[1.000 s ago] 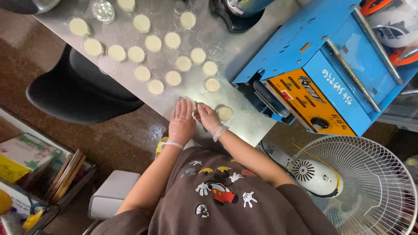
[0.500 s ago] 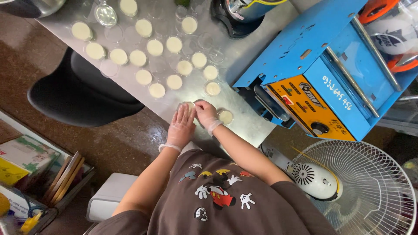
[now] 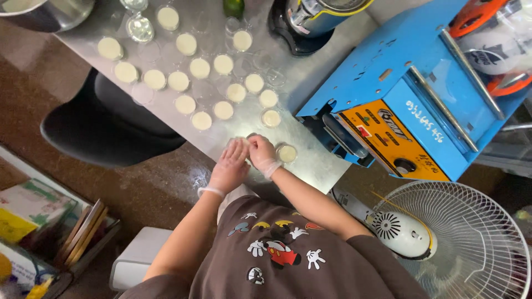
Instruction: The person picks up white circular lids and presses them onto small clear plastic cups containing a white liquid, sealing them one by one by hand.
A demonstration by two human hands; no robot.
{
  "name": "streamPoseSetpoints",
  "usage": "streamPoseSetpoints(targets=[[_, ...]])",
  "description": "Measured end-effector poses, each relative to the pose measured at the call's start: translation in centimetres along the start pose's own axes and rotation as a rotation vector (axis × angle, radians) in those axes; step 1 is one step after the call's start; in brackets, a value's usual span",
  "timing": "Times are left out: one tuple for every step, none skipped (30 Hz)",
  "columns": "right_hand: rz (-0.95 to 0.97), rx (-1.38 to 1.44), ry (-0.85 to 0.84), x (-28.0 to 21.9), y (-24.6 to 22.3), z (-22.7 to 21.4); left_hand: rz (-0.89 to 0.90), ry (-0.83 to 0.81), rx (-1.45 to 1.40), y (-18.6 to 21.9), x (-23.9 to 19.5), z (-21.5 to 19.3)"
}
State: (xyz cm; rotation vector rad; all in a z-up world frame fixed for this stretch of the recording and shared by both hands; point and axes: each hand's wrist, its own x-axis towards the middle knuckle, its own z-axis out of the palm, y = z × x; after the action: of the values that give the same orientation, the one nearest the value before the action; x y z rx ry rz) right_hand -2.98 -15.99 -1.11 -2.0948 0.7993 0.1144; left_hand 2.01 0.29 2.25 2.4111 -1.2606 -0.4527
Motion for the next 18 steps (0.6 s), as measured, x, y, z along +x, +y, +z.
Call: streamPoseSetpoints(targets=[[0.001,0.001,0.009,-0.6,-0.4,-0.8,0.008,0.002,0.001,-0.2,-0.4,-0.6],[-0.021,0.042,0.024,-1.2,-0.8,-1.6,0.024,0.062,-0.095,-0.5,-0.8,-1.3],[-0.04,0.084,0.038,-2.0,-1.1,-2.3,0.037,0.119,-0.194,-0.7,-1.4,-1.9],[-0.036,0.084,0.044,-2.5,-1.6,-4.1,0.044,0.117,-0.195,-0.8,-1.4,-2.7],[-0.04,0.155,0.004,-3.2,-2.0,-5.9,-0.114,0.225,-0.31,-0.8,-1.7,-3.5],[-0.044,0.225,-0.035,-3.9,-2.5,-7.6,-0.275,0.33,-0.424,-0.9,-2.0,-4.2],[-0.047,0.226,-0.04,-4.2,-2.0,-9.2,-0.279,0.333,-0.421,-1.0,-1.3,-5.3],[-0.043,0.221,0.005,-4.4,-1.4,-10.8,-0.584,0.349,-0.629,-1.2,-0.7,-6.4],[-0.039,0.216,0.05,-4.6,-0.9,-12.4,-0.889,0.358,-0.836,-1.4,-0.2,-7.6],[-0.043,0.217,0.046,-4.8,0.3,-13.2,-0.892,0.363,-0.834,-2.6,-0.2,-6.9],[0.021,0.248,0.048,-4.9,1.5,-14.1,-0.954,0.434,-0.863,-3.8,0.0,-6.2],[0.085,0.279,0.049,-4.9,2.8,-15.1,-1.015,0.507,-0.892,-5.0,0.3,-5.5],[0.087,0.28,0.057,-5.0,3.3,-15.1,-1.008,0.503,-0.894,-5.3,0.6,-5.7],[0.12,0.305,0.067,-5.1,4.0,-15.2,-1.013,0.47,-0.894,-5.6,1.0,-5.8],[0.158,0.33,0.079,-5.5,4.7,-15.3,-1.019,0.431,-0.894,-5.7,1.3,-5.8],[0.165,0.329,0.086,-5.4,5.2,-15.1,-1.014,0.422,-0.896,-6.7,1.6,-4.7],[0.172,0.346,0.085,-5.6,5.8,-14.8,-0.968,0.471,-0.816,-7.7,1.8,-3.5],[0.178,0.362,0.084,-5.7,6.3,-14.6,-0.92,0.52,-0.736,-8.6,2.0,-2.4]])
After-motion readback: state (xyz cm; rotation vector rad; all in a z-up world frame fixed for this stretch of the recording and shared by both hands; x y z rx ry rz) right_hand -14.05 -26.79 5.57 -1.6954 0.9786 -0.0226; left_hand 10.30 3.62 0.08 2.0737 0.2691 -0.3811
